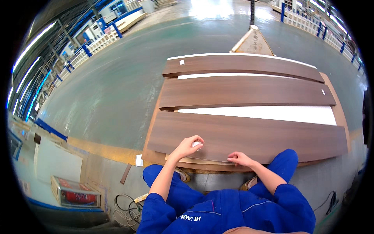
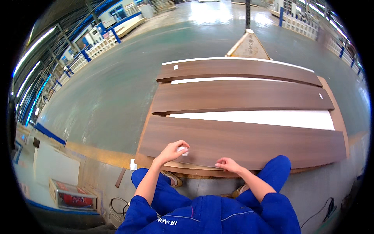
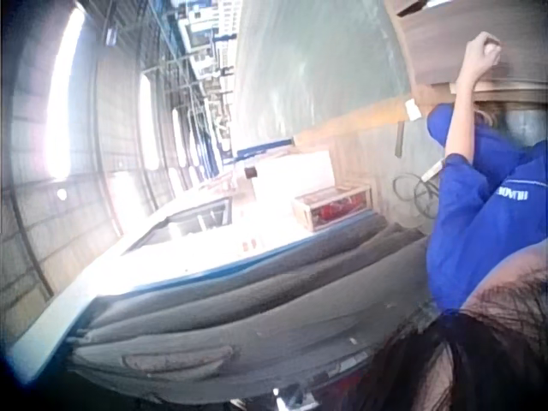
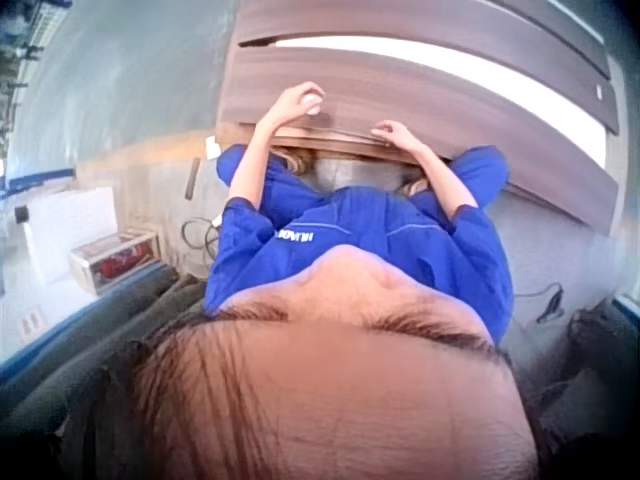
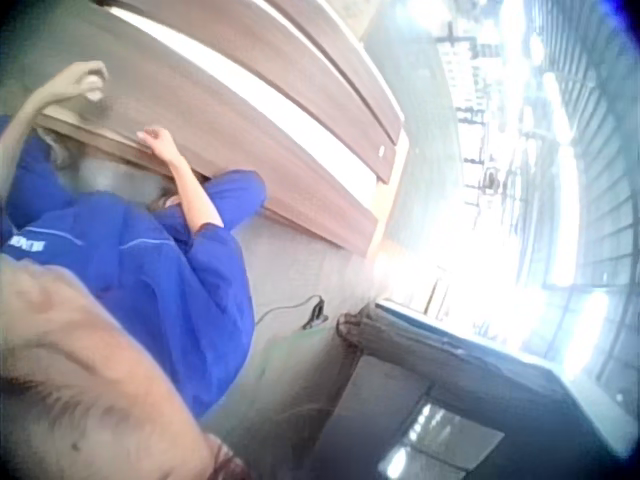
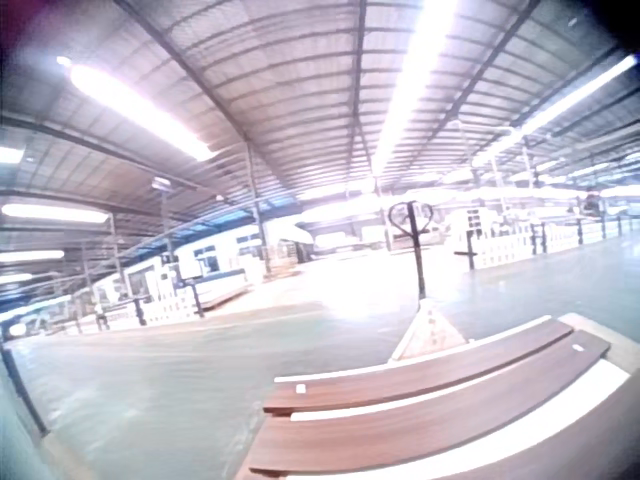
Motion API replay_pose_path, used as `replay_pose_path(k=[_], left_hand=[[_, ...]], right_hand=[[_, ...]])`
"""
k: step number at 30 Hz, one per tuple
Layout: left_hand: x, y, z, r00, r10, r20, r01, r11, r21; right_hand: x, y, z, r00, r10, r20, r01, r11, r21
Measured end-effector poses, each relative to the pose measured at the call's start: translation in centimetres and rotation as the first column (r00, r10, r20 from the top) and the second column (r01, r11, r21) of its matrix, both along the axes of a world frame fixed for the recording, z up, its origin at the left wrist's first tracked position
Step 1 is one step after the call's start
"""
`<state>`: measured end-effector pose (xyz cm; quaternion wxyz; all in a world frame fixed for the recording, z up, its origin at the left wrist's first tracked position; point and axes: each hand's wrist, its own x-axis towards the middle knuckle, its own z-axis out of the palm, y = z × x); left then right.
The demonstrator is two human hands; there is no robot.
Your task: The person sits on the factory floor and applies white tape strips to the edges of curved wooden panels. They use a small cutting tool to trim the tape and smooth it down, then lift and reposition the panels to continue taping other edges.
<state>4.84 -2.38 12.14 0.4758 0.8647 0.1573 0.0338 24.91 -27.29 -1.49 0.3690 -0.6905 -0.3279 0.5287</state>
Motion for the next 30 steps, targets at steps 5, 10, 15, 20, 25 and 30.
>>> replay_pose_path(k=[5, 10, 15, 20, 25, 30], left_hand=[[5.2, -2.5, 0.4, 0.963, -0.231, 0.142, 0.231, 0.973, 0.017], [7.0, -5.5, 1.8, 0.88, -0.446, 0.163, 0.452, 0.892, 0.0], [5.9, -6.4, 1.5, 0.853, -0.508, 0.118, 0.512, 0.859, -0.005], [6.2, -6.6, 2.9, 0.845, -0.517, 0.135, 0.529, 0.846, -0.069], [7.1, -6.4, 2.9, 0.839, -0.526, 0.139, 0.528, 0.849, 0.028], [7.9, -1.5, -0.2, 0.92, -0.379, 0.099, 0.263, 0.785, 0.561]], right_hand=[[0.0, 1.6, 2.0, 0.823, -0.049, 0.566, -0.17, 0.929, 0.328], [0.0, 3.5, 1.1, 0.823, -0.048, 0.566, -0.227, 0.886, 0.404], [0.1, 2.8, 0.2, 0.847, 0.0, 0.532, -0.269, 0.863, 0.428], [-0.1, 2.6, 0.3, 0.98, -0.084, 0.18, -0.01, 0.885, 0.466], [1.4, 2.7, -1.2, 0.956, -0.076, 0.285, -0.02, 0.947, 0.321], [6.5, 1.2, -2.3, 0.581, -0.326, 0.746, -0.045, 0.902, 0.429]])
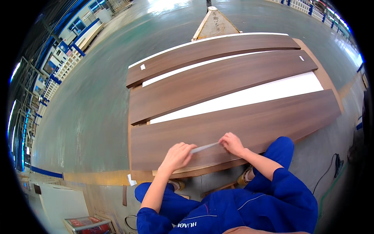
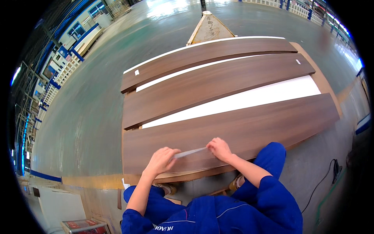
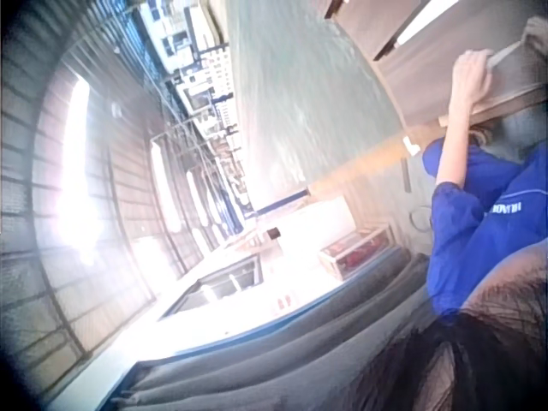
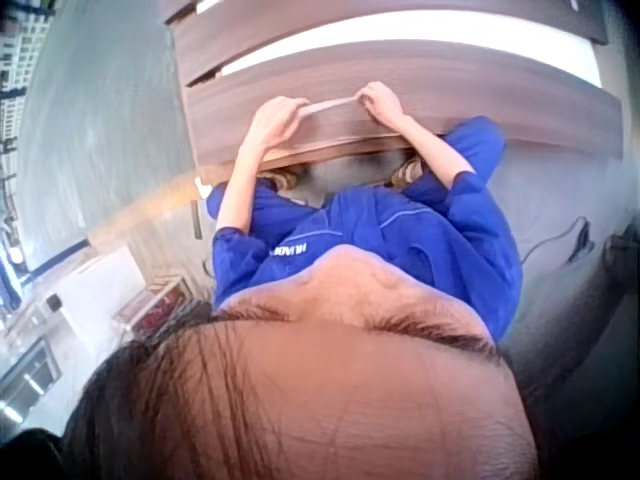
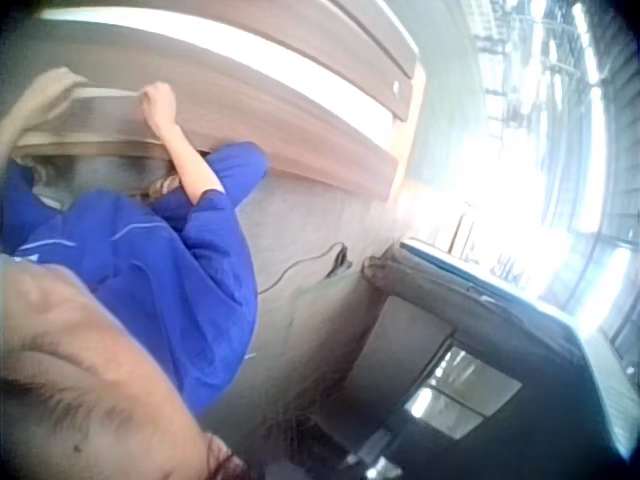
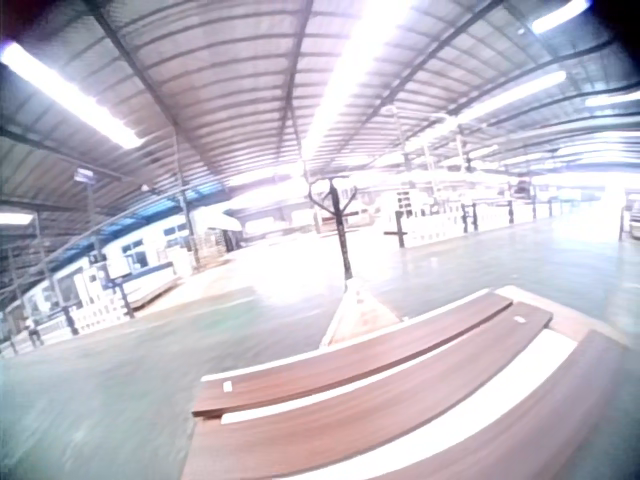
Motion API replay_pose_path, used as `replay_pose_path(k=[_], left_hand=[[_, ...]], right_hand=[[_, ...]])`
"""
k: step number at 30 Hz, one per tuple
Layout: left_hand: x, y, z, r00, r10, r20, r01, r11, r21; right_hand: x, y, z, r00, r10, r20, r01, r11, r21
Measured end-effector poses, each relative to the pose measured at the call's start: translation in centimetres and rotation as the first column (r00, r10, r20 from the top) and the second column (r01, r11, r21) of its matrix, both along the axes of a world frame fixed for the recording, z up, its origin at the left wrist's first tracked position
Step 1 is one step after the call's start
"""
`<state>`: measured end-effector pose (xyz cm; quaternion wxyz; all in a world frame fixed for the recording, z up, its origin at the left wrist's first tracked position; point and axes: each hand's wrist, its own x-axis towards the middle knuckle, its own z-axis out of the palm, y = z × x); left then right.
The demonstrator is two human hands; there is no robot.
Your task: The person sits on the factory floor and applies white tape strips to the edges of curved wooden panels. They use a small cutting tool to trim the tape and smooth it down, then lift and reposition the panels to continue taping other edges.
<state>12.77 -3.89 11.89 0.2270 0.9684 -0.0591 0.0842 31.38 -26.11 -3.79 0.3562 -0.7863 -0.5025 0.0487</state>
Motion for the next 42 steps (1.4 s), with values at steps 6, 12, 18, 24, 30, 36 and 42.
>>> replay_pose_path(k=[6, 12, 18, 24, 30, 36, 42], left_hand=[[2.1, 3.7, -9.7, 0.954, 0.003, 0.299, -0.1, 0.946, 0.308], [3.7, 4.0, -16.2, 0.959, 0.118, 0.256, -0.18, 0.956, 0.233], [2.1, 4.3, -18.3, 0.992, 0.097, 0.076, -0.099, 0.995, 0.029], [3.3, 4.6, -19.4, 0.982, 0.17, 0.084, -0.167, 0.985, -0.041], [4.7, 4.4, -20.6, 0.937, 0.317, 0.147, -0.301, 0.946, -0.122], [3.9, 11.5, -19.8, 0.822, 0.536, 0.192, -0.492, 0.838, -0.234], [1.3, 26.5, -18.8, 0.501, 0.815, 0.292, -0.774, 0.572, -0.27]], right_hand=[[5.0, -1.4, 1.4, 0.858, -0.009, 0.513, -0.012, 0.999, 0.038], [7.9, -2.4, -0.7, 0.687, 0.257, 0.68, -0.116, 0.962, -0.246], [9.9, -3.2, -2.3, 0.554, 0.473, 0.685, -0.155, 0.867, -0.474], [10.9, -2.9, -2.0, 0.493, 0.568, 0.659, -0.189, 0.809, -0.556], [10.4, -2.6, -1.6, 0.68, 0.478, 0.557, -0.133, 0.827, -0.547], [10.0, 2.1, -1.0, 0.813, 0.161, 0.56, 0.013, 0.956, -0.294], [4.5, 17.0, -2.6, 0.9, 0.103, 0.423, 0.02, 0.961, -0.275]])
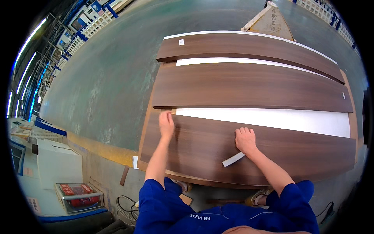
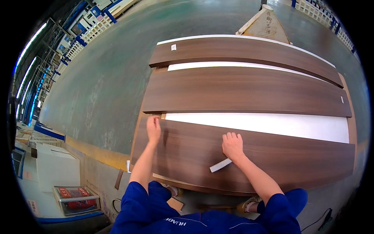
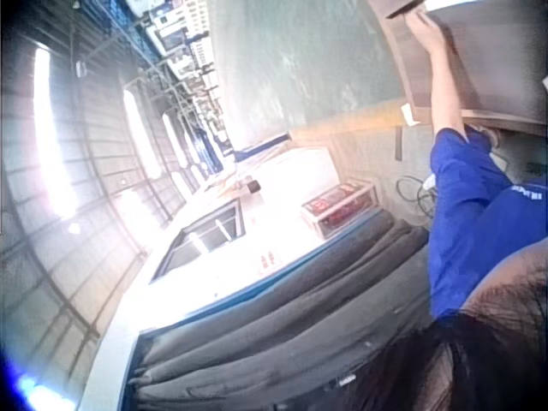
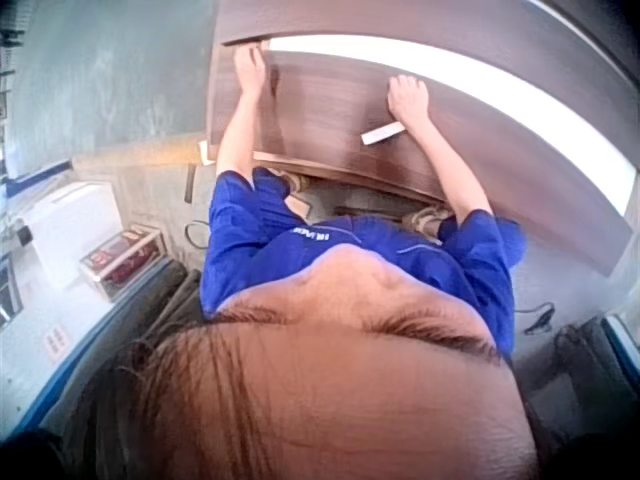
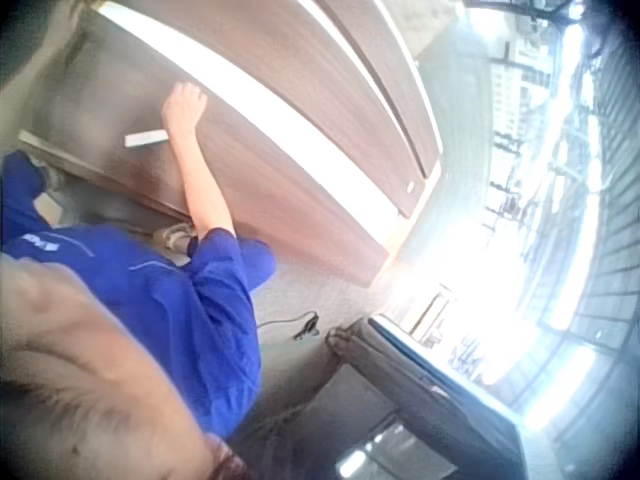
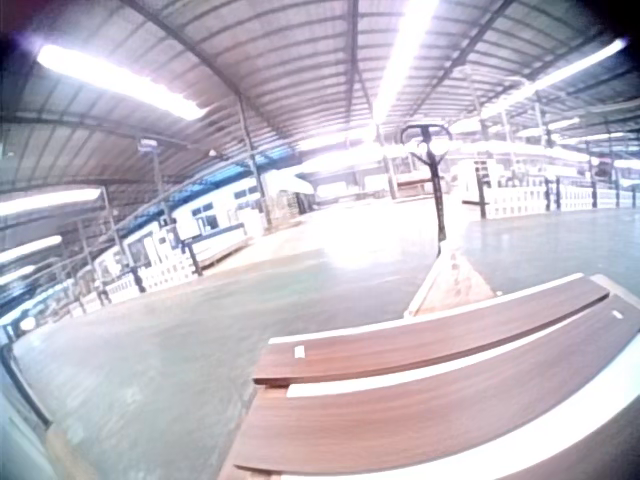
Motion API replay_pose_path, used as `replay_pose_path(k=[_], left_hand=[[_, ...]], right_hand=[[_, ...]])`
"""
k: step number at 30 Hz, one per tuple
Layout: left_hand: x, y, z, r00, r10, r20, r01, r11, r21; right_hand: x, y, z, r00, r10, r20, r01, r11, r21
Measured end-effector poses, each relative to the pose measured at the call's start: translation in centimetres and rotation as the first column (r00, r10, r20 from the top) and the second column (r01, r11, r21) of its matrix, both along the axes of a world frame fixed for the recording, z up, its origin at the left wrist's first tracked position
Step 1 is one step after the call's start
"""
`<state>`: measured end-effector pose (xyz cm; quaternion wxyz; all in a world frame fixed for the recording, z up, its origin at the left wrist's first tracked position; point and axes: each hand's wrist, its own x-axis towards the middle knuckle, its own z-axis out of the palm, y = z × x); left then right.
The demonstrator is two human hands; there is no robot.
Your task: The person sits on the factory floor and applies white tape strips to the edges of curved wooden panels. They use a small cutting tool to trim the tape and smooth it down, then lift and reposition the panels to continue taping other edges.
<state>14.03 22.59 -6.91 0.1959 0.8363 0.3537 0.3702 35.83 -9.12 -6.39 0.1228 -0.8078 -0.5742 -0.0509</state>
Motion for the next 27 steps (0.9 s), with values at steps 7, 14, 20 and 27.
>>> replay_pose_path(k=[7, 14, 20, 27], left_hand=[[-3.7, 14.2, -2.1, 0.974, 0.163, -0.155, -0.167, 0.986, -0.017], [-3.6, 16.6, -6.2, 0.988, 0.111, -0.11, -0.13, 0.973, -0.191], [-3.3, 23.3, -7.6, 0.96, 0.221, -0.172, -0.244, 0.961, -0.128], [0.3, 33.9, -13.9, 0.988, 0.08, -0.136, -0.15, 0.738, -0.658]], right_hand=[[3.5, -1.4, 0.2, 0.957, -0.271, 0.107, 0.285, 0.946, -0.154], [7.9, -9.0, 0.8, 0.863, -0.49, 0.125, 0.505, 0.848, -0.159], [4.7, -5.7, 3.4, 0.845, -0.528, 0.086, 0.525, 0.849, 0.052], [-6.9, 14.0, -3.7, 0.933, -0.288, -0.213, 0.343, 0.89, 0.299]])
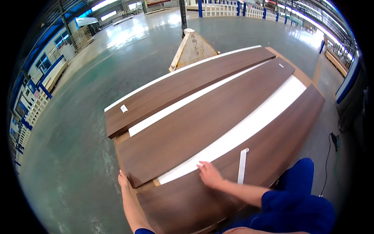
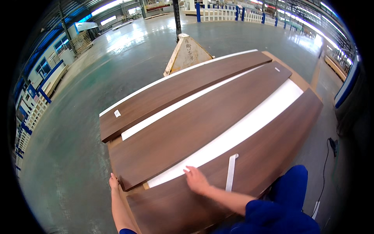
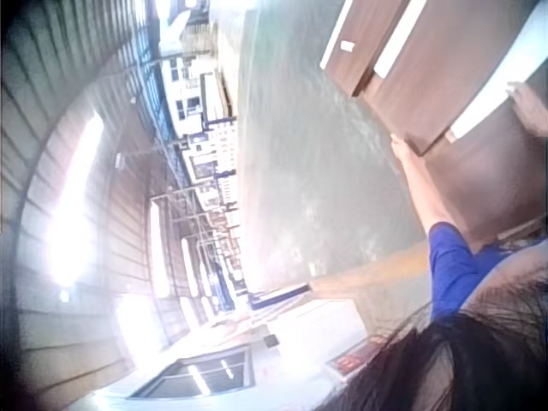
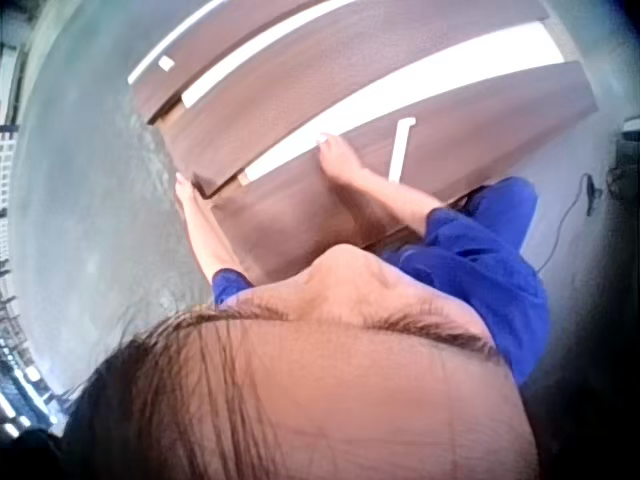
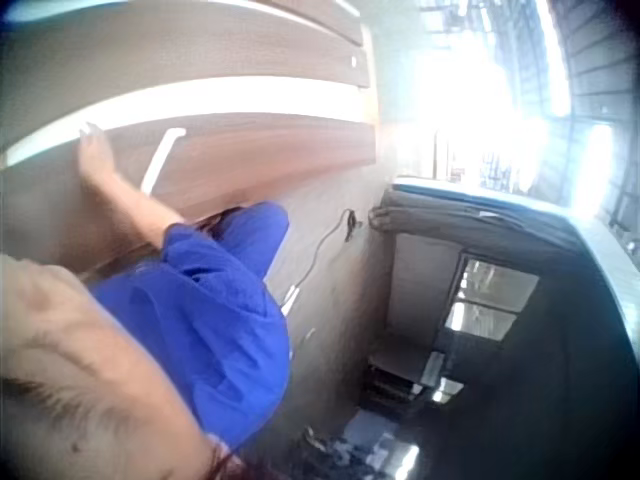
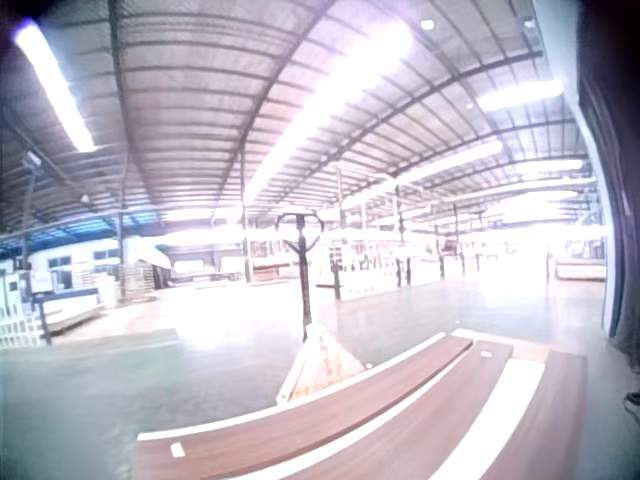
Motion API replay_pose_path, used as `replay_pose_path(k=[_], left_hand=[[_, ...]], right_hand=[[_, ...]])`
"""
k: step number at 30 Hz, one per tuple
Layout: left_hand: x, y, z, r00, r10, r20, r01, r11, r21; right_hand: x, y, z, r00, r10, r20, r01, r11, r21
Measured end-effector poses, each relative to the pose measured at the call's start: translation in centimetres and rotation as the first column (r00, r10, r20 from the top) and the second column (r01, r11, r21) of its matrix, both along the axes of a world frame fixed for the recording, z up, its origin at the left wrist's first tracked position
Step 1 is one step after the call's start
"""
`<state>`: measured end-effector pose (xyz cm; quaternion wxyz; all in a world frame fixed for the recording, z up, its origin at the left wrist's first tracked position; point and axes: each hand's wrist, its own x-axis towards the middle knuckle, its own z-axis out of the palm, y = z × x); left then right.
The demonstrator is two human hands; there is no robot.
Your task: The person sits on the factory floor and applies white tape strips to the edges of curved wooden panels. They use a small cutting tool to trim the tape and smooth it down, then lift and reposition the panels to continue taping other edges.
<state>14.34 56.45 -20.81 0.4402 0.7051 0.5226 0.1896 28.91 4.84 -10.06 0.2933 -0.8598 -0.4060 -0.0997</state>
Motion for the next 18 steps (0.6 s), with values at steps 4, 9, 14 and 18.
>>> replay_pose_path(k=[4, 9, 14, 18], left_hand=[[3.4, 2.3, -1.8, 0.992, 0.039, 0.116, -0.012, 0.974, -0.228], [9.4, -1.8, 3.7, 0.979, -0.027, 0.203, 0.11, 0.906, -0.41], [10.8, 1.3, 2.8, 0.973, 0.076, 0.218, -0.007, 0.954, -0.301], [11.0, -1.3, 5.3, 0.966, 0.158, 0.205, -0.106, 0.965, -0.24]], right_hand=[[-2.2, 0.9, 0.0, 0.996, 0.075, -0.054, -0.082, 0.988, -0.13], [-1.5, 0.0, 0.3, 0.992, 0.108, -0.07, -0.121, 0.968, -0.22], [-1.5, 1.1, 1.7, 0.993, 0.112, -0.027, -0.115, 0.948, -0.297], [-1.2, 1.6, 1.2, 0.998, 0.055, -0.015, -0.057, 0.963, -0.262]])
